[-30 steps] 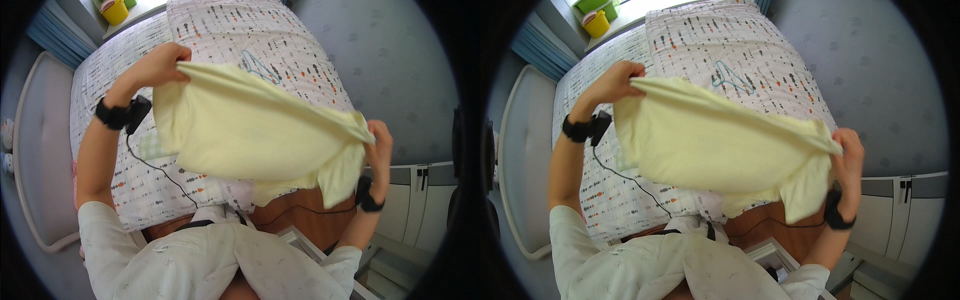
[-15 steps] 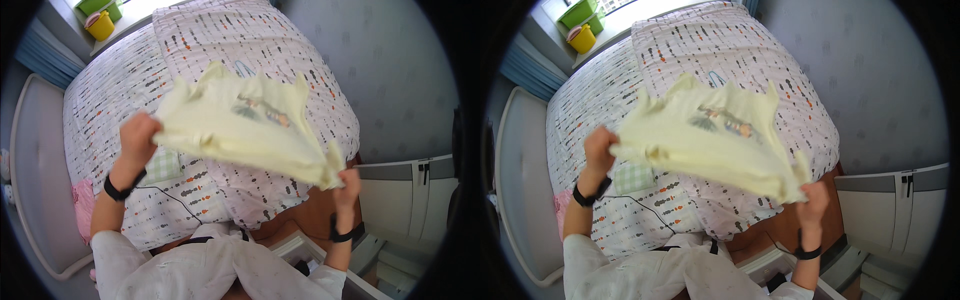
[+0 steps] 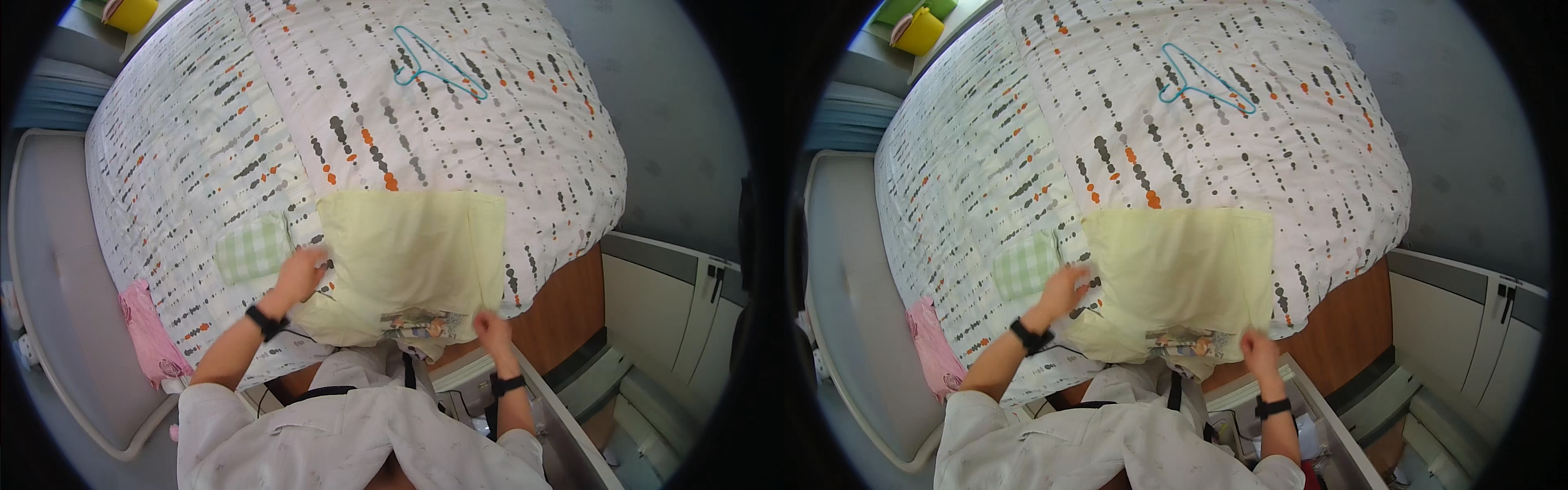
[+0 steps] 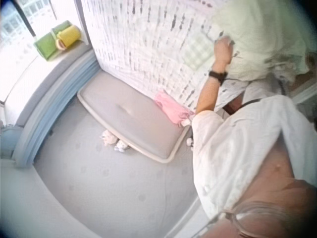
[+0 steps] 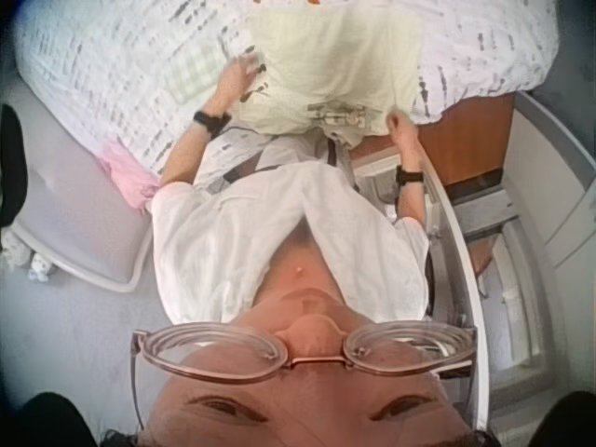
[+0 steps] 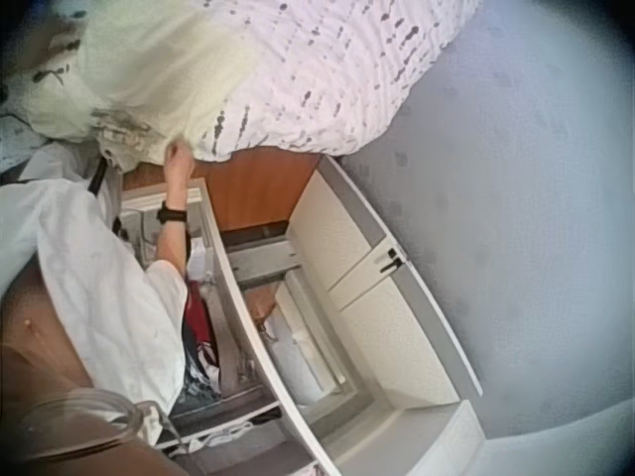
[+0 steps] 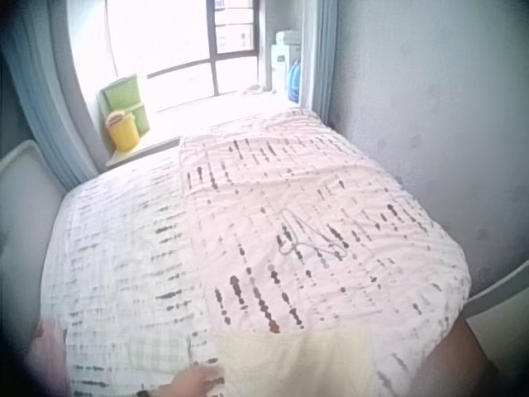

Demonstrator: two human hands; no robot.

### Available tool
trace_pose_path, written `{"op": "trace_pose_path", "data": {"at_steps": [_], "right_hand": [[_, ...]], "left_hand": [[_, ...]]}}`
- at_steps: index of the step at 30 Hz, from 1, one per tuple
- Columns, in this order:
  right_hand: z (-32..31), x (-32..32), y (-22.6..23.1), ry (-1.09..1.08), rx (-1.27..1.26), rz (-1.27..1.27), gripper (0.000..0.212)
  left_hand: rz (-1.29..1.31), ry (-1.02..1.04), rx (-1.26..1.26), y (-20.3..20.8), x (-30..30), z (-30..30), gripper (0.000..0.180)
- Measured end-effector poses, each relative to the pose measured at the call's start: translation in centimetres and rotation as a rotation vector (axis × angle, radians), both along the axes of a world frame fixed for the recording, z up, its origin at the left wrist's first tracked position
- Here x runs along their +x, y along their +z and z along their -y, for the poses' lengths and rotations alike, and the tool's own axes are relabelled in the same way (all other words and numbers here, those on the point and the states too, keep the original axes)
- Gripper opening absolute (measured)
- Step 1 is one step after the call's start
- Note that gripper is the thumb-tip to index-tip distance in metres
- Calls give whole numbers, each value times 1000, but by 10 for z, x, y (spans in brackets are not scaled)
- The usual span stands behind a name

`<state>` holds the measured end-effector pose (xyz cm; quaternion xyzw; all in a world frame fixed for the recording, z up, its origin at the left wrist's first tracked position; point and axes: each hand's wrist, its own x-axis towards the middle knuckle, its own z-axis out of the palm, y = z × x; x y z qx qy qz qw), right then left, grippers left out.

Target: The person folds several pieces of clothing on a bed, including a red and white garment, a light green item, and a yellow item. They then smooth the bedsheet and leave the room.

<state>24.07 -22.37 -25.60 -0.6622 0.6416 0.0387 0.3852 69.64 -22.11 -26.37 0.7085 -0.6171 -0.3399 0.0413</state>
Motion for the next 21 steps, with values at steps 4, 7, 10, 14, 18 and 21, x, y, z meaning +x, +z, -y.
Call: {"op": "trace_pose_path", "data": {"at_steps": [4, 7, 10, 14, 18, 21], "right_hand": [[115, 58, -14, -45, -294, -112, 28], [153, 94, -30, 26, -375, -306, 39], [159, 102, -48, -17, -471, -429, 39], [162, 61, -69, -408, -526, -185, 31], [178, -19, -78, -1060, -259, 232, 17], [181, -50, -88, -1163, -269, 314, 14]], "left_hand": [[-104, 327, -229, -40, 22, 109, 26], [-155, 327, -179, -51, 26, 131, 26], [-289, 317, -36, -51, 30, 119, 23], [-415, 426, 102, -55, 39, 99, 23], [-423, 558, -93, -67, 39, 88, 22], [-355, 683, -191, -69, 33, 82, 22]]}}
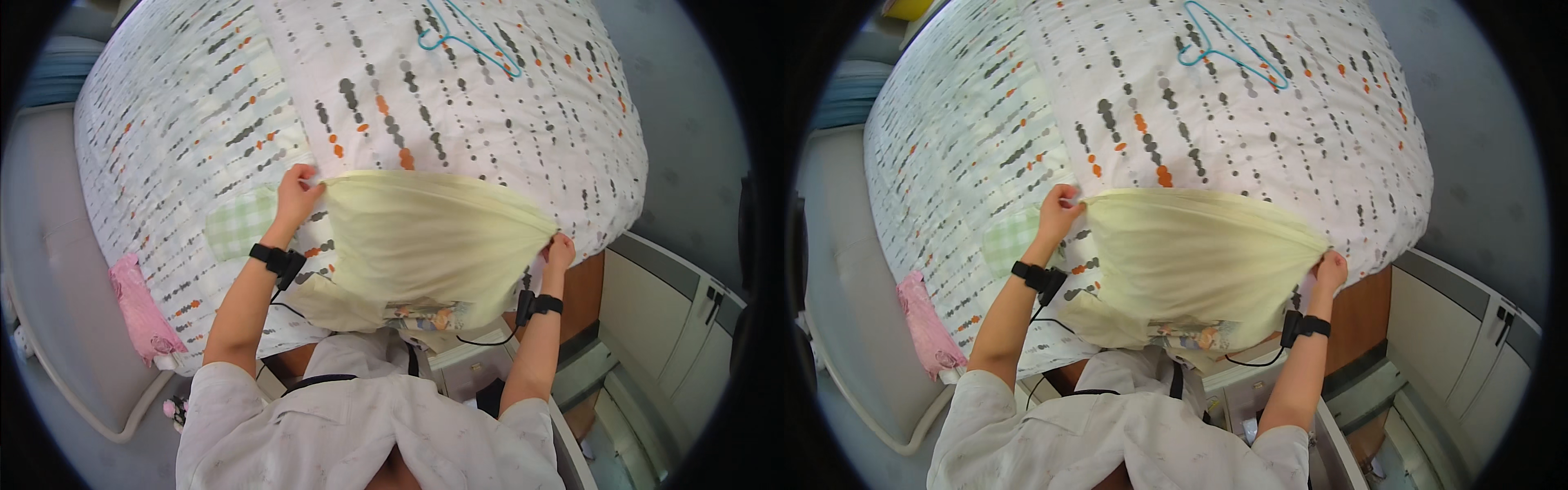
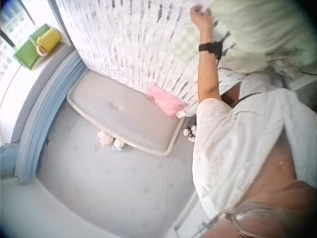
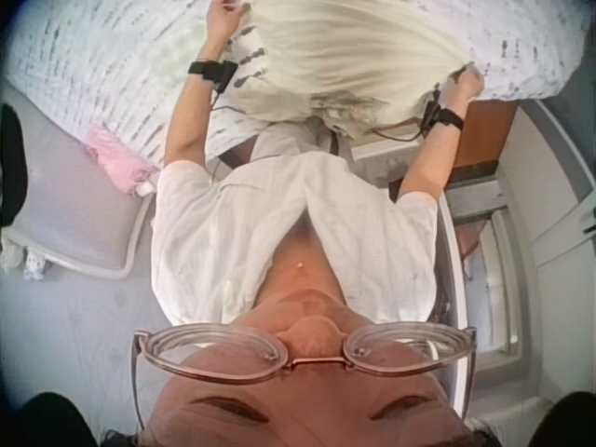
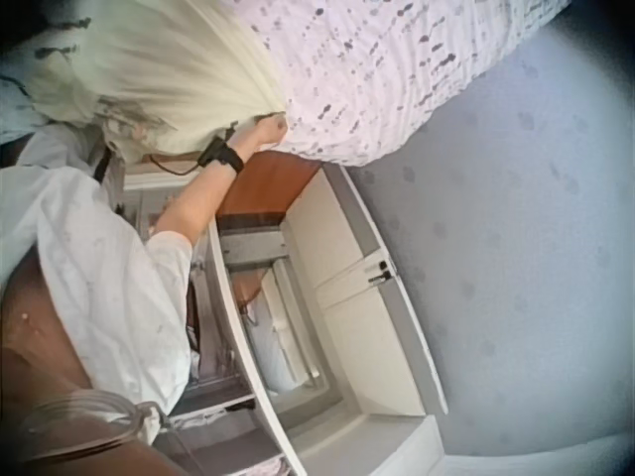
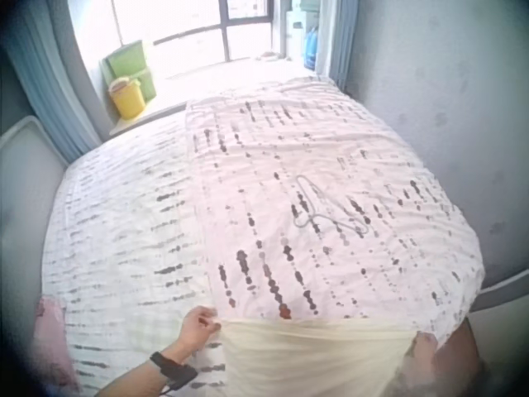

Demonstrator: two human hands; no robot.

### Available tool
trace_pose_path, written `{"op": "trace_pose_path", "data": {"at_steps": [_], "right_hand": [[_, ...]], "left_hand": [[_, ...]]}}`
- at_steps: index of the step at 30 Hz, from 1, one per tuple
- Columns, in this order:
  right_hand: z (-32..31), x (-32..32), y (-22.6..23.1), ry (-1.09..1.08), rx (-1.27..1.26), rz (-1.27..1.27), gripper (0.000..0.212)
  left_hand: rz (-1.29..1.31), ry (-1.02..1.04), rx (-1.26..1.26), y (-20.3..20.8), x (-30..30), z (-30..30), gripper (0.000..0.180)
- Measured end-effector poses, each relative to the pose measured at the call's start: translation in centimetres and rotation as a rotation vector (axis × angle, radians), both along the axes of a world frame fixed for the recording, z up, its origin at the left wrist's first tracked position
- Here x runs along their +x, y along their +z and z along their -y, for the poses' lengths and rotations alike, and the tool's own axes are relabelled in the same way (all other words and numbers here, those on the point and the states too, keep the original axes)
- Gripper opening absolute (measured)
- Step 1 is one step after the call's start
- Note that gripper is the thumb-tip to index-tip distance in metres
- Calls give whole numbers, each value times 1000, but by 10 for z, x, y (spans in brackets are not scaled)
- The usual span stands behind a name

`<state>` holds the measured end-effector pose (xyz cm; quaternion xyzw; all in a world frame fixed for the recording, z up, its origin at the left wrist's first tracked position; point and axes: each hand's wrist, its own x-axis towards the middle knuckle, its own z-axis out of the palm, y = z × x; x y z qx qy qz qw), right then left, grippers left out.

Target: The person folds several pieces of clothing on a bed, including a red and white garment, a light green item, and a yellow item. They then smooth the bedsheet and leave the room.

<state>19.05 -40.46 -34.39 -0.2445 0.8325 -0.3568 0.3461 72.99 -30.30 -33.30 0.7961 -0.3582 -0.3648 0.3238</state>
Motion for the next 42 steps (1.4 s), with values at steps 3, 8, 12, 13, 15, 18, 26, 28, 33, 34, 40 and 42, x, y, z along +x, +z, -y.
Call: {"op": "trace_pose_path", "data": {"at_steps": [3, 8, 12, 13, 15, 18, 26, 28, 33, 34, 40, 42], "right_hand": [[1, -7, -4, 247, -51, -159, 19], [16, 9, 10, 299, 23, -266, 27], [27, 15, 25, 353, 236, -195, 22], [28, 14, 28, 334, 298, -150, 19], [28, 10, 33, 385, 377, -3, 14], [21, 4, 42, 359, 317, 216, 7], [-58, 1, 71, 693, 173, -129, 5], [-85, -4, 74, 754, 148, -157, 7], [-132, -10, 62, 481, 63, 106, 11], [-138, -10, 60, 427, 31, 192, 14], [-161, -18, 58, 530, 10, 97, 17], [-167, -20, 61, 436, -18, 111, 20]], "left_hand": [[-242, 126, 137, 3, -6, -1, 19], [-903, 524, 360, 15, -4, 8, 20], [-979, 445, 406, 16, 0, 12, 20], [-1013, 415, 389, 16, 1, 11, 17], [-1072, 356, 312, 15, 3, 8, 11], [-1094, 426, 246, 17, 5, 0, 4], [-539, 48, 202, 19, 5, -35, 18], [-337, -81, 134, 18, 5, -48, 19], [-119, -35, 104, 15, -6, -83, 20], [-166, 0, 59, 15, -10, -89, 20], [-242, -264, 180, 26, -29, -120, 20], [-447, -185, 175, 34, -34, -128, 18]]}}
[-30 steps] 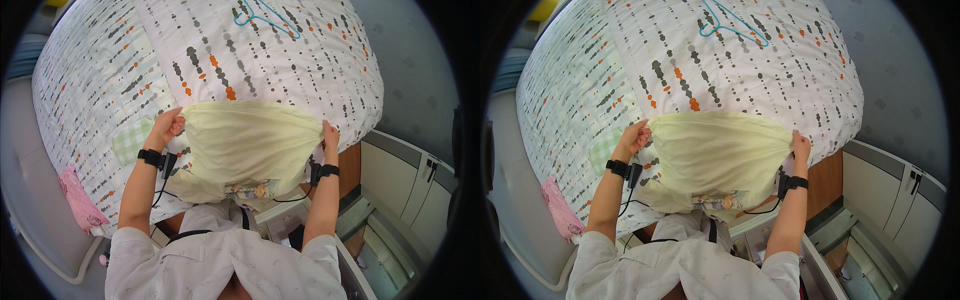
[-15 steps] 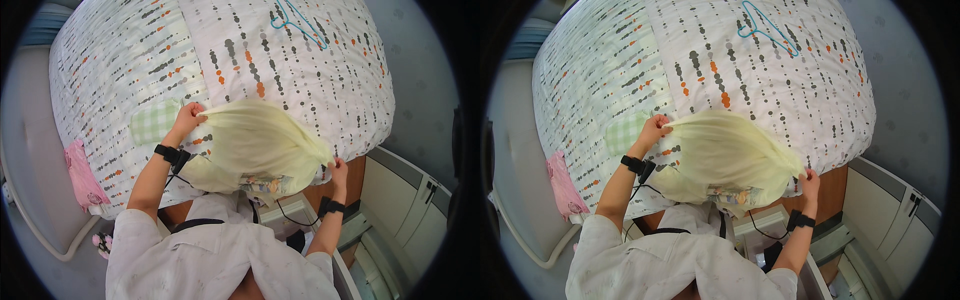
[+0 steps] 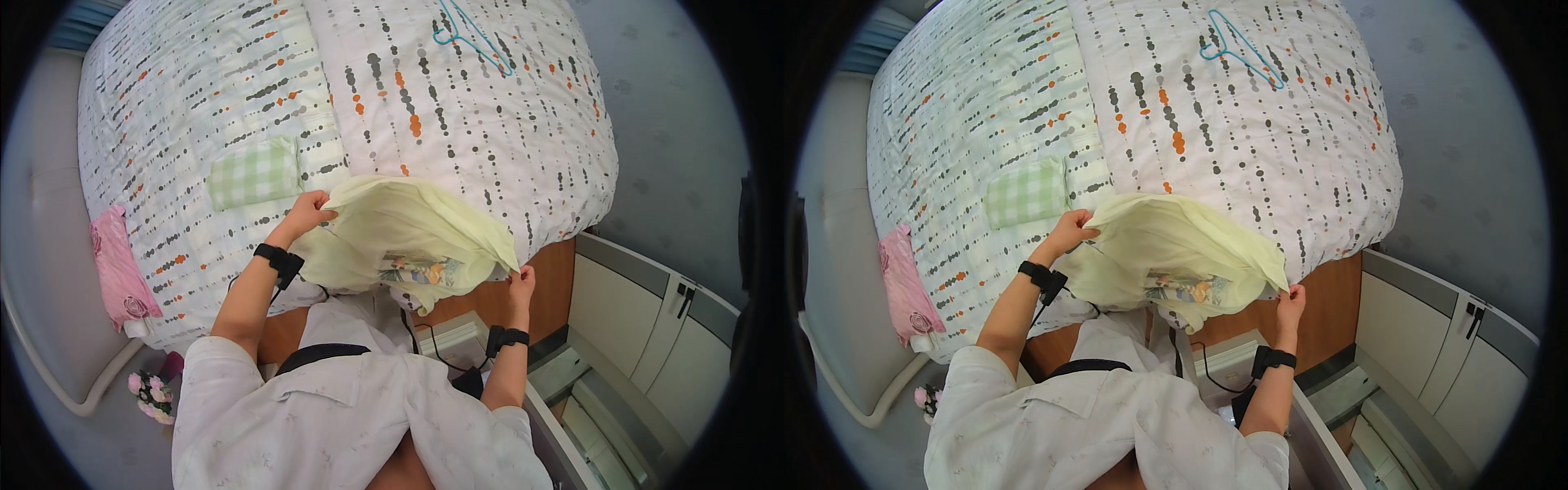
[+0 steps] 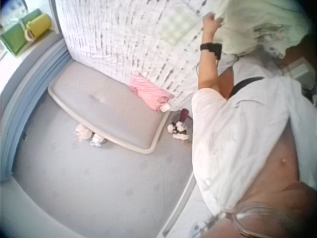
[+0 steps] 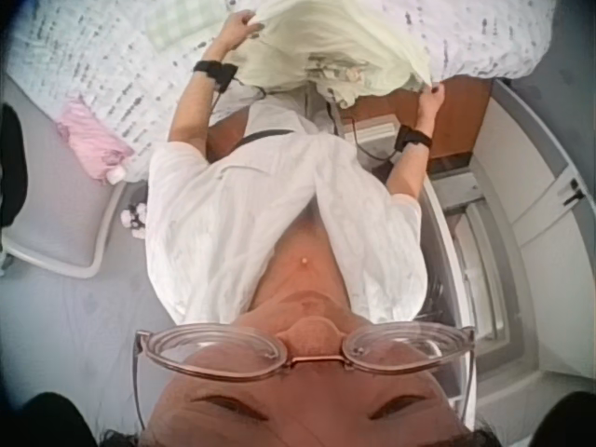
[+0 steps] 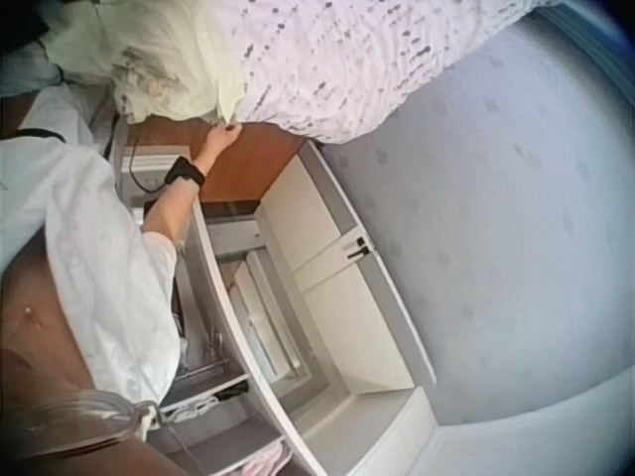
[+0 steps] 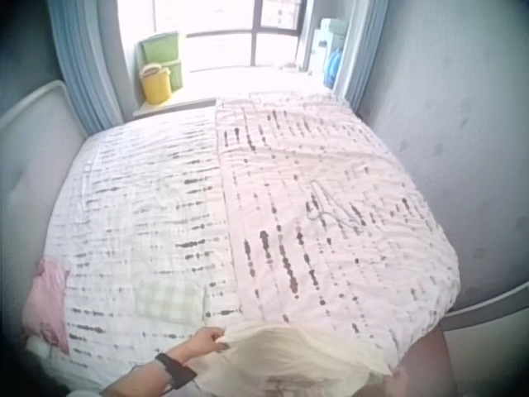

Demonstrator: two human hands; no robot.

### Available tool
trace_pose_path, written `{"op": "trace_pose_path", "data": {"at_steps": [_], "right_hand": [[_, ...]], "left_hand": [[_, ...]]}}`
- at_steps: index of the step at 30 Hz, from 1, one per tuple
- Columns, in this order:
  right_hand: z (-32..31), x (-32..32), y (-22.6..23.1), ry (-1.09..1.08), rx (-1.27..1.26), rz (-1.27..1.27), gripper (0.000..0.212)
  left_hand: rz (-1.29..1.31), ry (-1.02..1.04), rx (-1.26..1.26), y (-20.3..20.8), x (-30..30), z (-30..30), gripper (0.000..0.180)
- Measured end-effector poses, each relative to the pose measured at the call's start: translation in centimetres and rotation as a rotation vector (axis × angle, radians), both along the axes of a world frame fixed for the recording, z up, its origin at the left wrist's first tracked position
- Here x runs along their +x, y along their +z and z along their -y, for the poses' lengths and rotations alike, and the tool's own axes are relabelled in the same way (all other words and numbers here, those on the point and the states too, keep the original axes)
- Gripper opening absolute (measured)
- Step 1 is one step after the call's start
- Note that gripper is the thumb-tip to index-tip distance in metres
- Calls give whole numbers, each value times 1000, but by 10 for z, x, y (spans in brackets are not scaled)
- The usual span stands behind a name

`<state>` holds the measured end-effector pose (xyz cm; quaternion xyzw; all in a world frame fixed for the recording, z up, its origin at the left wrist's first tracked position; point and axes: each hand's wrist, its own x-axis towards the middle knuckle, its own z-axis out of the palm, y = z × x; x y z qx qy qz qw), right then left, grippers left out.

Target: The person folds several pieces of clothing on a bed, including a red and white garment, a light green item, and a yellow item. They then smooth the bedsheet and leave the room.

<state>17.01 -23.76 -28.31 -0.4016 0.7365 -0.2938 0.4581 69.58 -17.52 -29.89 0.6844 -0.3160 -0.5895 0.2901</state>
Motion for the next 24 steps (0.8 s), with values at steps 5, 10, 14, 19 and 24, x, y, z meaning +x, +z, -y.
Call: {"op": "trace_pose_path", "data": {"at_steps": [5, 10, 14, 19, 24], "right_hand": [[-12, -4, 10, 61, -76, -200, 17], [-19, -10, 31, -78, -73, -142, 11], [-20, -18, 65, -276, -88, 64, 12], [-3, -32, 170, -232, -241, 515, 13], [23, -37, 322, 60, -683, 536, 17]], "left_hand": [[-93, 102, -17, 12, -6, -18, 12], [461, 244, -280, 13, -11, -48, 13], [611, 471, -288, 50, -25, -64, 13], [-62, 709, -395, 183, -32, -64, 22], [-38, 524, -857, 345, -17, -52, 20]]}}
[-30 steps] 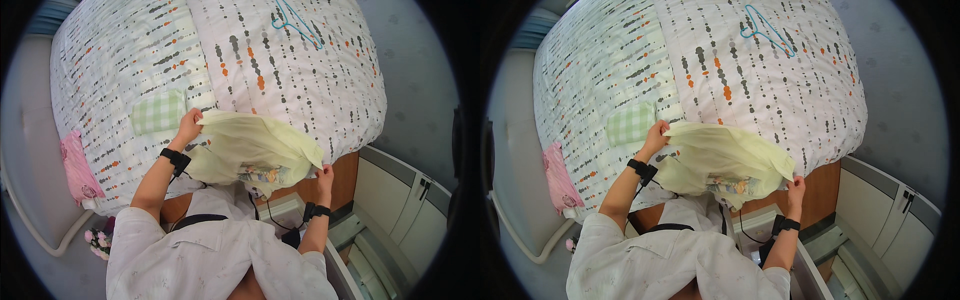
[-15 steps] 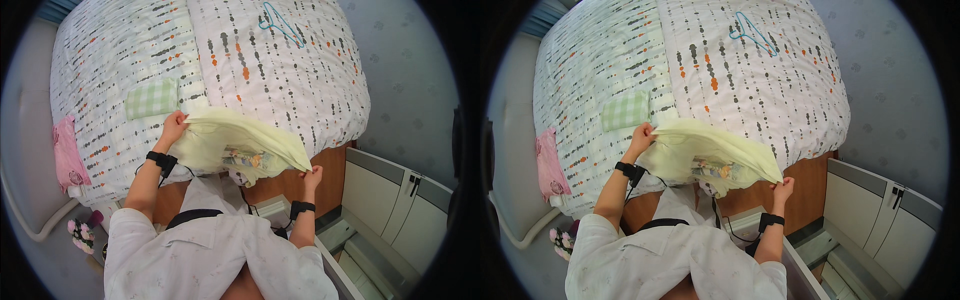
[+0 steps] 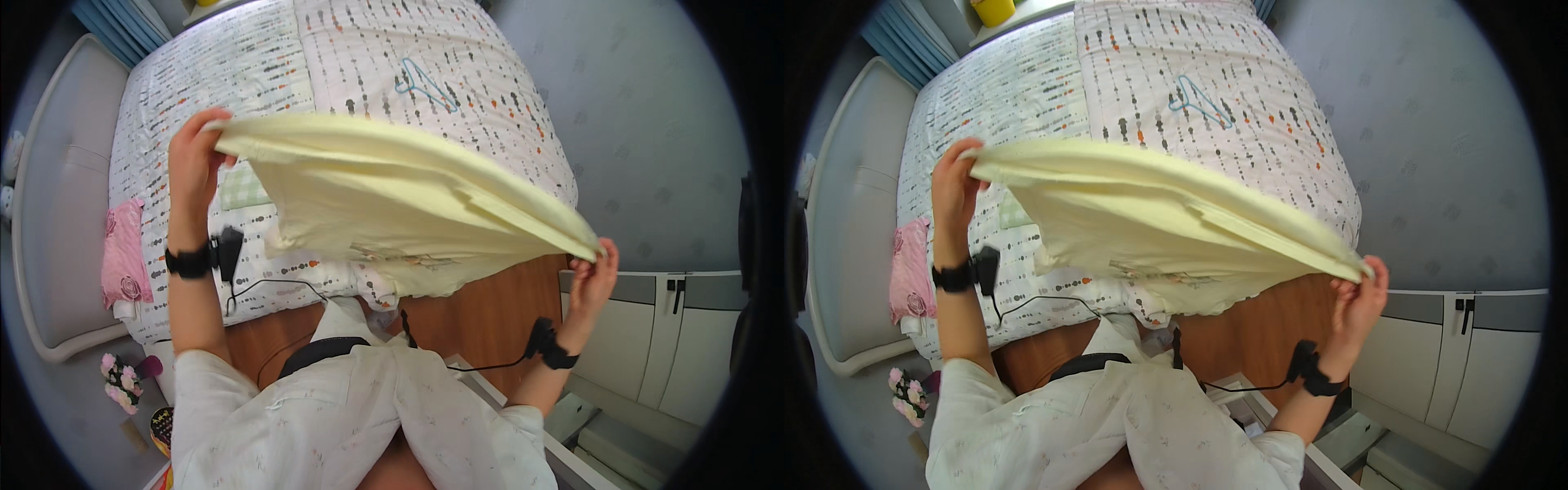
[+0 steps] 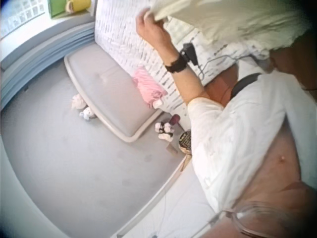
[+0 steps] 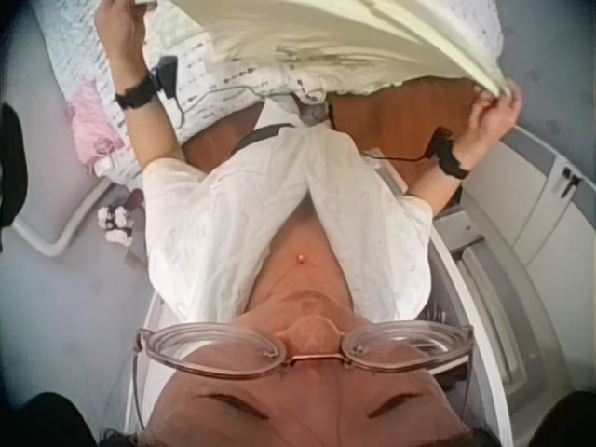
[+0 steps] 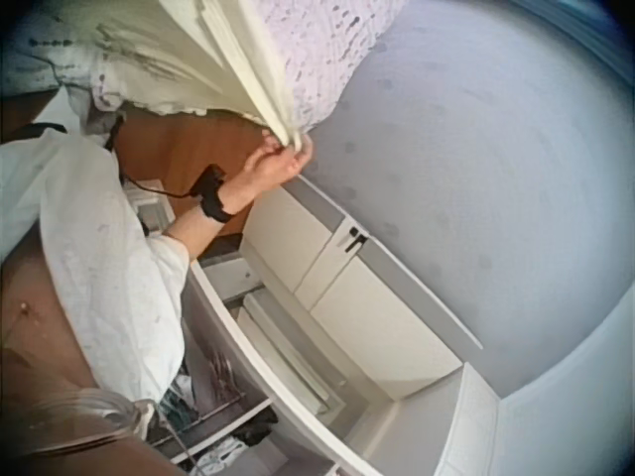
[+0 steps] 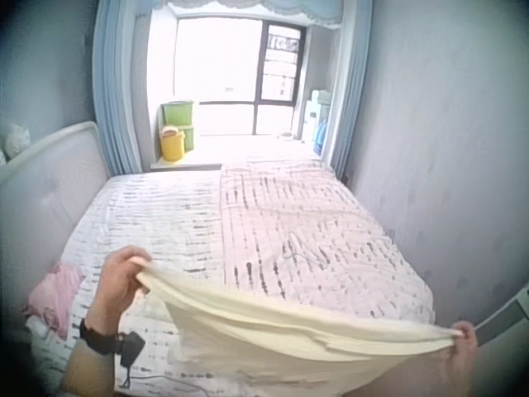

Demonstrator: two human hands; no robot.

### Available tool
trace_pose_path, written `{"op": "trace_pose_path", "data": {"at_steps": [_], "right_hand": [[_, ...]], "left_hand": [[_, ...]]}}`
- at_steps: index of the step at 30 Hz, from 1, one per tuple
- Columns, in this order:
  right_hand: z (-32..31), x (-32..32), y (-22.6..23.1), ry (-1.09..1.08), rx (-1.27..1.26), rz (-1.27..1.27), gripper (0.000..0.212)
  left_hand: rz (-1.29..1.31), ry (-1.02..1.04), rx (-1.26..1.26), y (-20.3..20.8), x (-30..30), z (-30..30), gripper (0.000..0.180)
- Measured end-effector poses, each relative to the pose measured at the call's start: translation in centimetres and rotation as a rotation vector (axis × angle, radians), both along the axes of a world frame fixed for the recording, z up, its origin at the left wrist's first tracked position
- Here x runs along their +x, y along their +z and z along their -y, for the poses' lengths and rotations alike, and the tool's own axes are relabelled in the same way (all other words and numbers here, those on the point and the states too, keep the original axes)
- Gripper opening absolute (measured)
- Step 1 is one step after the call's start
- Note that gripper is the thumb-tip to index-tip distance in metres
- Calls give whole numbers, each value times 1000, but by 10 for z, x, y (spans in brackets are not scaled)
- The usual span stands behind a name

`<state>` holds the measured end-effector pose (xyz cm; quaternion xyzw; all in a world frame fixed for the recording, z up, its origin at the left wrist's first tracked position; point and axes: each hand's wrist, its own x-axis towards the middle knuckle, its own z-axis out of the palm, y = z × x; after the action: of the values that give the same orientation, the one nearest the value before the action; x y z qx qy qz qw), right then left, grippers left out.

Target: The person folds several pieces of clothing on a bed, including a red and white garment, a light green item, and a yellow item. They then smooth the bedsheet and leave the room.

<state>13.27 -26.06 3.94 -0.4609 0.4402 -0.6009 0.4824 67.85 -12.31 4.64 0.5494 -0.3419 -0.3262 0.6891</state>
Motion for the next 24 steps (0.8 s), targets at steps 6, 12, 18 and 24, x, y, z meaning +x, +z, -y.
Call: {"op": "trace_pose_path", "data": {"at_steps": [6, 12, 18, 24], "right_hand": [[36, 3, 95, 106, -141, 89, 12], [141, 40, 90, 84, 121, 85, 14], [144, 26, 104, 81, -144, 103, 15], [61, -3, 33, 240, -68, 17, 14]], "left_hand": [[110, -32, 12, 103, 23, 52, 19], [-107, 82, 133, 105, 41, 139, 19], [-65, -36, -202, 116, 56, 135, 22], [34, -76, -71, 41, 47, 72, 18]]}}
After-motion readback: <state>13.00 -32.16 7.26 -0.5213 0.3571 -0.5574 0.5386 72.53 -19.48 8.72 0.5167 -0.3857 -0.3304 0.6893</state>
